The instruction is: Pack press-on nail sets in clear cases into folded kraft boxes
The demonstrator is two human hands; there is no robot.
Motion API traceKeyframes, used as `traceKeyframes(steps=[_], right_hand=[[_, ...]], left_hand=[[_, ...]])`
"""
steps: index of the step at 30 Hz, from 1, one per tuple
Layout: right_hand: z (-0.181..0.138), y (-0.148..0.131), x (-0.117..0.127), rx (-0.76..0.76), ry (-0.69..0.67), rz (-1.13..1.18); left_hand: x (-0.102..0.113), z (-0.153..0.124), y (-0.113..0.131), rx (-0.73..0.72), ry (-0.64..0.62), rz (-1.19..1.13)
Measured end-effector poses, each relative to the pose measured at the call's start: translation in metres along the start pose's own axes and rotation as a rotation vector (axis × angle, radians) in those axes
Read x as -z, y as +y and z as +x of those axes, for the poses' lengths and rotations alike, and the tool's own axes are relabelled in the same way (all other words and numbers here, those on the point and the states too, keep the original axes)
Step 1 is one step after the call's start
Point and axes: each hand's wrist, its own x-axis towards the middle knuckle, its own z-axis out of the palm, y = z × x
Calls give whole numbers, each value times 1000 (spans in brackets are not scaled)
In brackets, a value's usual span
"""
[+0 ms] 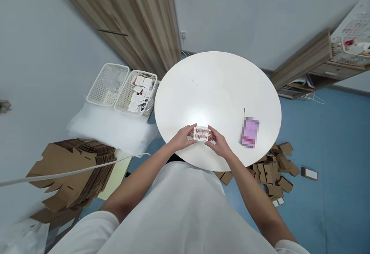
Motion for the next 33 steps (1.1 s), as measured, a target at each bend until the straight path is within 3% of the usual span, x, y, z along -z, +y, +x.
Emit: traceKeyframes(steps=[8, 14, 18, 25, 33], right_hand=[[74, -16, -52, -37, -32, -120], [145, -24, -104, -82, -73, -343], [186, -23, -132, -148, -56, -509], [223, -14, -152, -296, -1, -653], [222, -12, -160, -381, 49, -659]], left_hand=[[60, -2, -52, 96, 62, 25], [124, 8, -107, 184, 6, 206], [153, 24, -136, 256, -50, 322], [164, 49, -168, 326, -120, 333], [164, 47, -169, 361, -144, 279]])
